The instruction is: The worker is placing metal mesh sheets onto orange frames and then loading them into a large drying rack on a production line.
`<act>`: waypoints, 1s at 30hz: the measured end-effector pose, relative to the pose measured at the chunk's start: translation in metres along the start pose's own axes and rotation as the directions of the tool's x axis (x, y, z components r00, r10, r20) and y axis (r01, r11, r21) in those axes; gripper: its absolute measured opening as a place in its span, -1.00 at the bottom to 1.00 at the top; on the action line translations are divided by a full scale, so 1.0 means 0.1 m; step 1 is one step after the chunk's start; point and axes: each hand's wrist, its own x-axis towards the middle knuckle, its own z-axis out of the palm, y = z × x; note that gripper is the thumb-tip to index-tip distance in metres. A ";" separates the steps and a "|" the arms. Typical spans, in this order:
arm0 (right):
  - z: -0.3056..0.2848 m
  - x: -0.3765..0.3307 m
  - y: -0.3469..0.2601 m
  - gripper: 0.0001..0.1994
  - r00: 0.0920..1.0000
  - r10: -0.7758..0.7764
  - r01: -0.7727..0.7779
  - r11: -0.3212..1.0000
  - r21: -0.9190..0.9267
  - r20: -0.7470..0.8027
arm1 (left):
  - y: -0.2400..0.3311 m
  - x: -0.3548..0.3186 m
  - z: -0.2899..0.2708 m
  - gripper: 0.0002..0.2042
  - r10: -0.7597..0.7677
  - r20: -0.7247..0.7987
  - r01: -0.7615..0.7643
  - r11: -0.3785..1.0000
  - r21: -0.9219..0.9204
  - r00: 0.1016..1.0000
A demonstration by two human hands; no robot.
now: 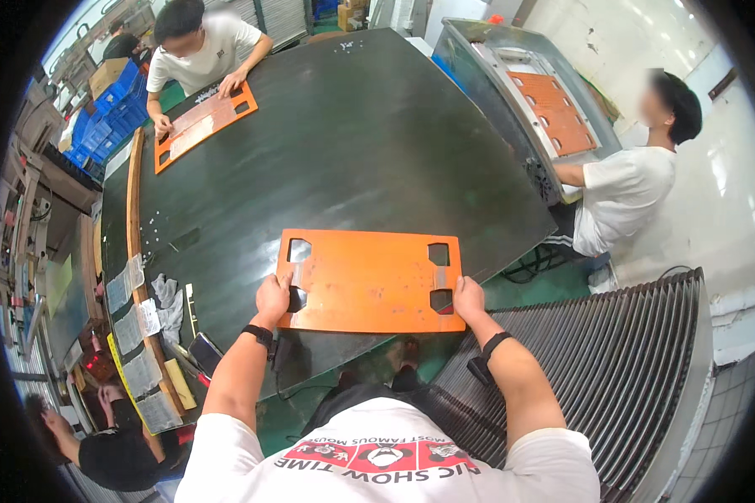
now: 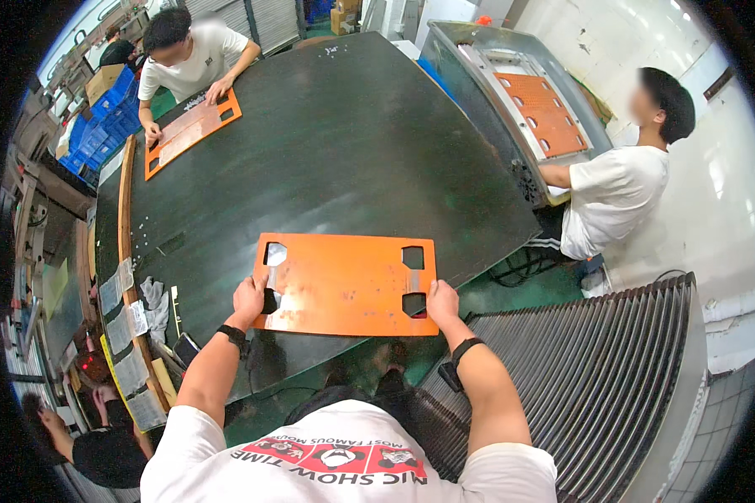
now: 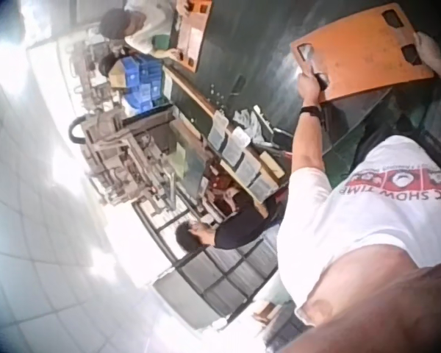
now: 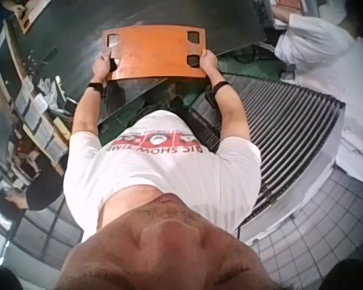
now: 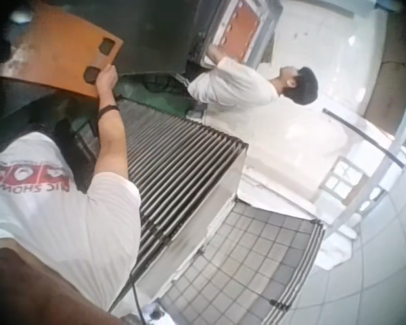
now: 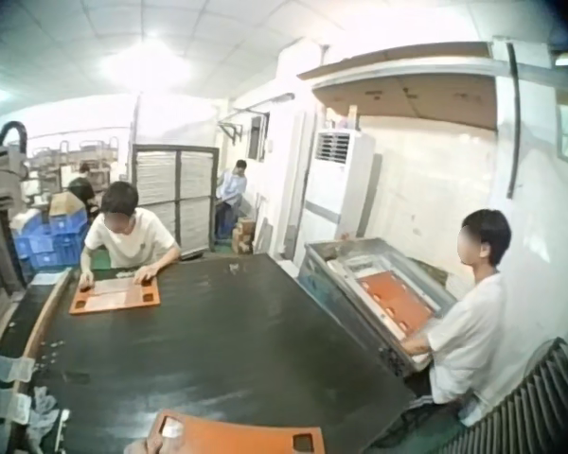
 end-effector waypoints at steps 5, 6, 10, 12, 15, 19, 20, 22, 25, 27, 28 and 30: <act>0.00 -0.03 0.01 -0.64 1.000 -0.010 0.011 0.998 0.060 -0.027 | -0.03 -0.01 -0.08 -0.49 0.029 -0.009 -0.030 0.989 -0.145 1.000; -0.01 -0.04 0.01 -0.64 0.999 -0.014 0.018 0.997 0.081 -0.045 | -0.03 -0.01 -0.11 -0.49 0.031 -0.009 -0.032 0.990 -0.139 0.999; -0.29 -0.06 -0.15 -0.65 0.984 -0.103 0.122 0.984 0.129 -0.148 | -0.02 -0.07 -0.36 -0.58 0.107 -0.109 -0.138 0.935 -0.328 0.988; -0.45 -0.03 -0.21 -0.68 0.970 -0.124 0.166 0.966 0.199 -0.208 | 0.10 -0.12 -0.58 -0.61 0.067 -0.038 -0.077 0.819 -0.569 0.997; -0.82 0.04 -0.35 -0.68 0.920 -0.152 0.236 0.951 0.200 -0.361 | 0.59 -0.39 -1.13 -0.69 0.157 -0.079 -0.164 0.653 -0.740 0.984; -1.27 0.14 -0.49 -0.53 0.928 0.012 0.120 0.936 0.330 -0.372 | 1.09 -0.67 -1.39 -0.77 0.413 -0.324 -0.488 0.393 -0.779 0.851; -1.39 0.08 -0.58 -0.53 0.929 0.015 0.117 0.936 0.333 -0.370 | 1.20 -0.76 -1.44 -0.80 0.523 -0.462 -0.664 0.308 -0.681 0.716; -1.65 -0.11 -0.81 -0.31 0.940 -0.072 -0.338 -0.067 0.939 0.333 | 1.48 -0.91 -1.43 -0.90 0.675 -0.660 -0.932 0.123 -0.342 0.331; -1.85 -0.46 -1.18 -0.20 0.995 -0.056 -0.095 -0.250 0.964 0.083 | 1.89 -1.02 -1.45 -0.76 0.882 -0.424 -0.978 -0.202 0.054 -0.205; -1.88 -0.48 -1.02 -0.41 0.981 -0.029 -0.189 -0.315 0.930 0.190 | 1.99 -0.96 -1.29 -0.75 0.893 -0.385 -0.972 -0.199 0.121 -0.231; -1.81 -0.42 -0.85 -0.48 0.973 -0.023 -0.227 -0.319 0.920 0.232 | 2.09 -0.92 -1.17 -0.75 0.900 -0.401 -0.985 -0.149 0.084 -0.170; -1.62 -0.28 -0.65 -0.55 0.967 0.011 -0.232 -0.367 0.901 0.253 | 2.21 -0.84 -1.00 -0.73 0.916 -0.397 -0.998 -0.032 0.060 -0.053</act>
